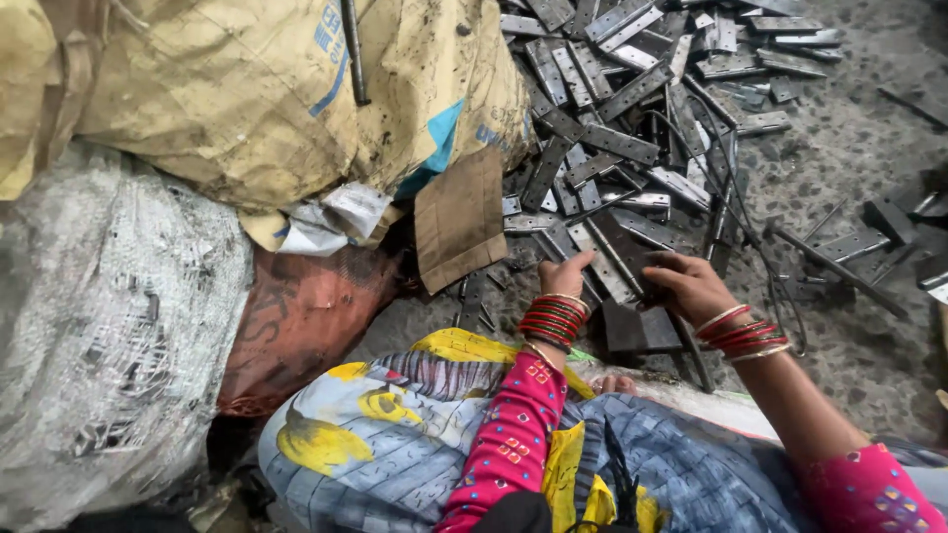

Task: The person handles metal hinge components by hand and uses a metal rod to align or secure the parts while working on the floor.

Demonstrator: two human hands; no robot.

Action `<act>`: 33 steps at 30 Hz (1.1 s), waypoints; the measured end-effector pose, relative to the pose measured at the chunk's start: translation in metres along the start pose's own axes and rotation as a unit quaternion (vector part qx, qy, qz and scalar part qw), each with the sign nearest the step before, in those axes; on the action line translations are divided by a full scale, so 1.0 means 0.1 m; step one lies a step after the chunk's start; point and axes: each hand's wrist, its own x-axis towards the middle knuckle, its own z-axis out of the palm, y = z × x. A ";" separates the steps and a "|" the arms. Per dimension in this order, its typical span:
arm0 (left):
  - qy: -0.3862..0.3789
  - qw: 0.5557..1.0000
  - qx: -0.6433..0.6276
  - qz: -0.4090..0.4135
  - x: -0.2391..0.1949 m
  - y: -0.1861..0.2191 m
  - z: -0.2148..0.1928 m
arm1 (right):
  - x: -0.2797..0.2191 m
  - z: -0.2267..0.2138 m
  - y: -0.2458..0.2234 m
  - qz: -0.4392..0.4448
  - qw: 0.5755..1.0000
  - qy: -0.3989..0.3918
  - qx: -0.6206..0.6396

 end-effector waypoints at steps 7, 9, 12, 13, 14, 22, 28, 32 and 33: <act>-0.171 0.950 -0.226 -0.130 -0.48 0.73 -0.05 | -0.23 0.29 -0.61 -0.033 0.991 0.011 -0.130; -0.213 0.922 -0.281 -0.162 -0.51 0.77 -0.06 | -0.12 0.31 -0.75 -0.079 0.957 0.048 -0.275; -0.078 0.945 -0.300 -0.102 -0.44 0.69 -0.04 | 0.13 0.28 -0.76 -0.097 0.900 0.166 -0.391; -0.013 0.954 -0.272 -0.127 -0.40 0.66 -0.06 | 0.24 0.27 -0.71 -0.147 0.873 0.152 -0.439; 0.051 0.957 -0.242 -0.150 -0.35 0.63 -0.10 | 0.38 0.30 -0.61 -0.196 0.841 0.137 -0.485; 0.125 0.961 -0.245 0.021 0.08 0.08 -0.13 | 1.40 0.77 -0.09 -0.273 0.704 0.079 -0.651; 0.266 0.945 -0.189 -0.023 0.29 -0.08 -0.21 | 1.86 1.28 0.06 -0.367 0.587 0.082 -0.717; 0.264 0.948 -0.180 0.003 0.24 -0.05 -0.24 | 2.14 1.30 -0.25 -0.390 0.430 0.096 -0.808; 0.258 0.949 -0.179 0.015 0.23 -0.01 -0.22 | 2.19 1.29 -0.34 -0.379 0.403 0.082 -0.829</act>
